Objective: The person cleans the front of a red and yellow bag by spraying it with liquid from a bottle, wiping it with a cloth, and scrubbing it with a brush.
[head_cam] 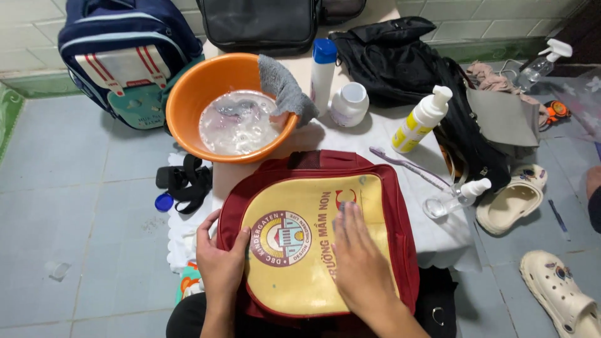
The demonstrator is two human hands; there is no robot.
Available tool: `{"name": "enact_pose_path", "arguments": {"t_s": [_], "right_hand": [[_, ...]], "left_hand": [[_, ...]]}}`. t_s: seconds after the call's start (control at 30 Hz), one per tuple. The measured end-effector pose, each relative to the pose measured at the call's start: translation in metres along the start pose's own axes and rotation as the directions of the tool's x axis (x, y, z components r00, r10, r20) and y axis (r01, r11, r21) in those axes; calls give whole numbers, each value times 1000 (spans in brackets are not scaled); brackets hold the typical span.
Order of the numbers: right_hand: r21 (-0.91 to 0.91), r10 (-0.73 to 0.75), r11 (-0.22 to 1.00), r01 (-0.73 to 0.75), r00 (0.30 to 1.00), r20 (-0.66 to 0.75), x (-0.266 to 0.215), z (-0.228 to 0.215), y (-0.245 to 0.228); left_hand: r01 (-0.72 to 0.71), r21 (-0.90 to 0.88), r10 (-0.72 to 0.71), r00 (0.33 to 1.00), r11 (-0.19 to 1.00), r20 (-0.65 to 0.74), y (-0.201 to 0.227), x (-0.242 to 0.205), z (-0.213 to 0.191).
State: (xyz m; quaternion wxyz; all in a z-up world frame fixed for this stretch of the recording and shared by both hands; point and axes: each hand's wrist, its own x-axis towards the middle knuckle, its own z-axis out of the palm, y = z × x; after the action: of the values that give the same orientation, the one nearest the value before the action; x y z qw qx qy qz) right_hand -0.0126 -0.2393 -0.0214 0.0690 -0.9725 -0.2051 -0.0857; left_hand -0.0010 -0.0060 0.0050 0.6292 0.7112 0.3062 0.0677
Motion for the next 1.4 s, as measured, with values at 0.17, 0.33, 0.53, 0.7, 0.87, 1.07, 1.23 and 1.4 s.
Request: {"name": "enact_pose_path", "arguments": {"t_s": [0.17, 0.33, 0.53, 0.7, 0.87, 1.07, 1.23, 1.4], "right_hand": [[254, -29, 967, -9, 989, 144, 26, -2, -39], [443, -205, 883, 155, 977, 66, 33, -6, -64], [549, -412, 763, 342, 911, 4, -1, -24, -44], [342, -296, 893, 292, 954, -42, -40, -15, 9], [274, -16, 961, 50, 992, -125, -9, -41, 38], [268, 36, 959, 91, 899, -435, 82, -55, 52], [253, 35, 961, 111, 858, -512, 129, -73, 53], [252, 29, 952, 172, 770, -637, 99, -125, 57]], "left_hand": [[14, 42, -13, 1000, 999, -12, 3, 0, 2], [-40, 29, 41, 999, 999, -14, -7, 1, 2], [-69, 47, 71, 997, 996, -25, -6, -1, 1], [-22, 36, 22, 1000, 999, -9, 1, 0, 1], [-43, 55, 44, 999, 998, -17, -5, 2, 2], [-39, 58, 40, 999, 998, -28, -6, 2, 2], [-52, 84, 56, 997, 995, -46, -6, 3, 5], [-4, 10, 4, 999, 1000, -36, -6, 2, 6]]}}
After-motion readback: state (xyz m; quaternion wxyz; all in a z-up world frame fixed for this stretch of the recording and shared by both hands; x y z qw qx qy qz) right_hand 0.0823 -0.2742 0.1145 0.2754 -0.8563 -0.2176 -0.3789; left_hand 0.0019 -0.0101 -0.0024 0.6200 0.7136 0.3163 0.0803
